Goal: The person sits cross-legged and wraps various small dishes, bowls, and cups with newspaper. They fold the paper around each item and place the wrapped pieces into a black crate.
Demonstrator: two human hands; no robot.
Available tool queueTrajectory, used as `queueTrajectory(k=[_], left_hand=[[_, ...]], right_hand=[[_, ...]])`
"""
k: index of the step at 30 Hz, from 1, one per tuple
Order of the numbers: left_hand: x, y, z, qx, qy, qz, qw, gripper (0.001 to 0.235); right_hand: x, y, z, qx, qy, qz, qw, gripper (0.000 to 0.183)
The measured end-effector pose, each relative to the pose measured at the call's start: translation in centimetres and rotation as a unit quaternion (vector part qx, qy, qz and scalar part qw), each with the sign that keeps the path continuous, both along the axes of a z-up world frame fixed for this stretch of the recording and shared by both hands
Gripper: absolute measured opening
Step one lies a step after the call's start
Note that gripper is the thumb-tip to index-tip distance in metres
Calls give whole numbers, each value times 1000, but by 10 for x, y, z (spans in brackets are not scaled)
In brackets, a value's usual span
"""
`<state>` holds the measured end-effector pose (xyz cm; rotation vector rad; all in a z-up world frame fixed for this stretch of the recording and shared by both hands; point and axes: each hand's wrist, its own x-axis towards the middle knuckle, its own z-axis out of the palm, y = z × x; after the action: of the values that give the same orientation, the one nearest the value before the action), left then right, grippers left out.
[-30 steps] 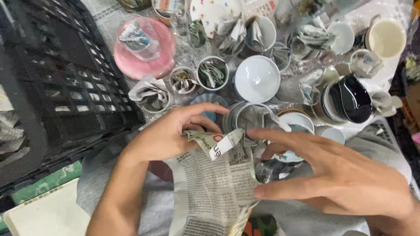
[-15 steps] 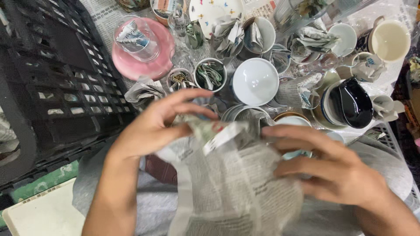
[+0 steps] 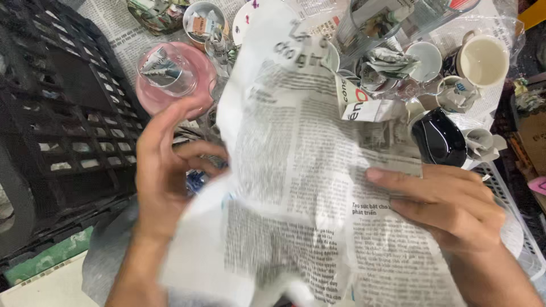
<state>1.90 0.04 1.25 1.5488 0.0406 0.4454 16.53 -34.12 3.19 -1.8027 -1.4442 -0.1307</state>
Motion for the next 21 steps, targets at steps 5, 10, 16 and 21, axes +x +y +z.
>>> queueTrajectory(k=[5,10,16,21], left_hand=[[-2,-2,1,184,-100,-39,977,63],[-3,3,4,273,-117,-58,953,23],[-9,8,6,256,-99,-37,961,18],[-12,12,4,239,-93,-3,967,24]], right_hand=[[-5,9,0,-19,-11,-20,1000,20],[-2,19,2,-21,-9,-24,999,16],[2,20,2,12,64,-12,998,10],[3,13,2,-33,126,-34,991,8]])
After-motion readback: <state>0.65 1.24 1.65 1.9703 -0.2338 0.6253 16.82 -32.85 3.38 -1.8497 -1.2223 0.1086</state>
